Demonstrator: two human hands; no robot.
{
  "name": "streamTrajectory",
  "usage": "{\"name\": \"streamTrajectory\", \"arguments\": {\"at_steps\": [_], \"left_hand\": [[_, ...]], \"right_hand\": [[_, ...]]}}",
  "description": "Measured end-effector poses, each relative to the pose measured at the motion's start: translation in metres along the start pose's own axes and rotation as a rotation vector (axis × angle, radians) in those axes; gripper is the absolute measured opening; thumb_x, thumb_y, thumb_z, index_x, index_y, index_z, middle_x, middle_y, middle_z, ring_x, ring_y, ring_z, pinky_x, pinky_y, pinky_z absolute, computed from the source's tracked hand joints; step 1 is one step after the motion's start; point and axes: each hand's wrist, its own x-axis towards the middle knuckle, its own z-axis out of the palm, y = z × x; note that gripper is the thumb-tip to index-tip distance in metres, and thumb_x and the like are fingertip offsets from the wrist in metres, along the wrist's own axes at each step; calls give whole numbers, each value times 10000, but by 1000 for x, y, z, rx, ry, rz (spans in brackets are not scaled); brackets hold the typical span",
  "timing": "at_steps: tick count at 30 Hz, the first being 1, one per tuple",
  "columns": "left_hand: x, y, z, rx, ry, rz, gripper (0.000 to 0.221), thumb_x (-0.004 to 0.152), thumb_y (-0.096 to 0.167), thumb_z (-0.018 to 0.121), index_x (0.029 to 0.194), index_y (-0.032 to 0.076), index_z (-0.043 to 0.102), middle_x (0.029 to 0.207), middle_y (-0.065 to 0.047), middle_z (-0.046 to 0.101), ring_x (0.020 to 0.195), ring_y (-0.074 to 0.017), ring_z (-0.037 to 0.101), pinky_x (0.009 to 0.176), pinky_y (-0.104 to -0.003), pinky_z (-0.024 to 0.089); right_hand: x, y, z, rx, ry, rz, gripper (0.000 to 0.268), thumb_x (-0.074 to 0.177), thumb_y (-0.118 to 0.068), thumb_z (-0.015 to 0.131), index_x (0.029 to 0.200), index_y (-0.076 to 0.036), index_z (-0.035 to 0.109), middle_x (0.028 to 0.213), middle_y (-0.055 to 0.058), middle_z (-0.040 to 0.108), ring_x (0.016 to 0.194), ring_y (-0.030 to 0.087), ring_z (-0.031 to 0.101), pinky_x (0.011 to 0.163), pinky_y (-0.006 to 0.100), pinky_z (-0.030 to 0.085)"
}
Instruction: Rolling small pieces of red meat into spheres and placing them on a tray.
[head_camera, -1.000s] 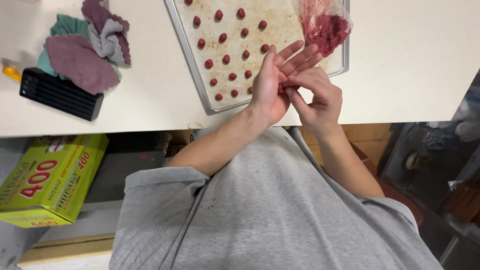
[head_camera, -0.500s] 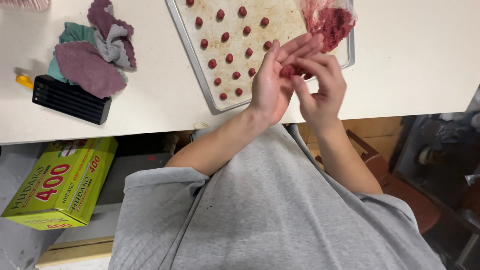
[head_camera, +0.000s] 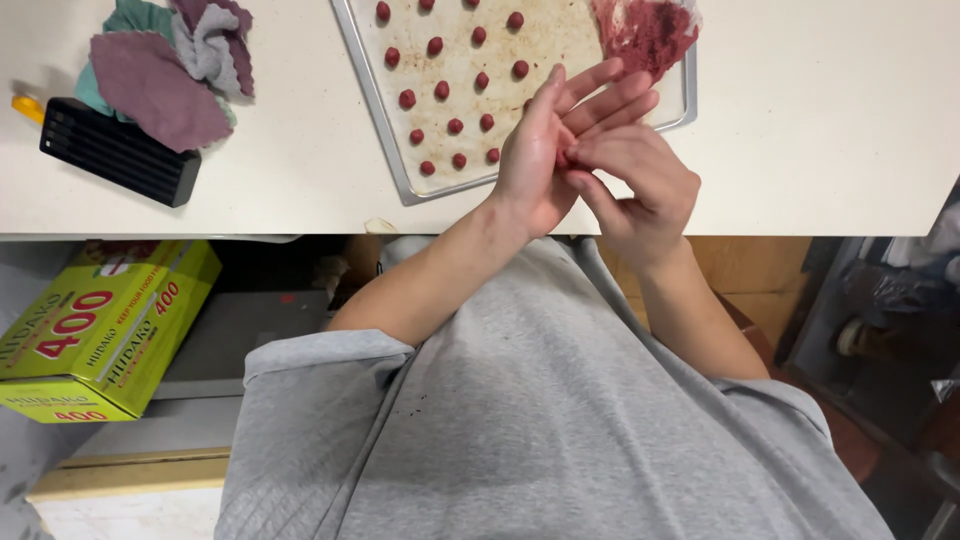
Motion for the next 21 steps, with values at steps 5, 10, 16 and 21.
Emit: {"name": "streamTrajectory", "arguments": {"at_steps": [5,10,16,21], "left_hand": [[3,-13,4,25,148,50,480,1195,368,325,1459,9,502,1364,-188,653,1286,-299,630,1159,-438,498],[8,-35,13,79,151,66,492,1196,383,312,1490,25,478,1419,-165,629,1318,-257,620,1142,-423,488],[18,-83,-2,189,60,249,611,1185,432,288,1657,43,289,1640,-188,391,1542,-274,370,1303,-403,307],[6,-69,2,660,-100,571,776,1061,525,415,1655,129,111,1737,-75,108,1620,-274,211,1348,-480,244]], "right_hand": [[-23,6,-20,238,109,110,133,1010,92,673,1143,91,675,1177,193,725,1056,282,721,952,337,580],[-25,24,-23,287,109,60,500,1099,-396,490,1350,21,607,1462,196,577,1390,321,530,1185,419,402],[-24,53,3,177,-113,-3,1075,920,-845,-5,1682,-144,283,1740,108,144,1625,274,57,1320,471,8],[-25,67,6,45,-213,34,1052,924,-825,-13,1688,-161,272,1790,125,140,1653,305,48,1298,511,-17]]}}
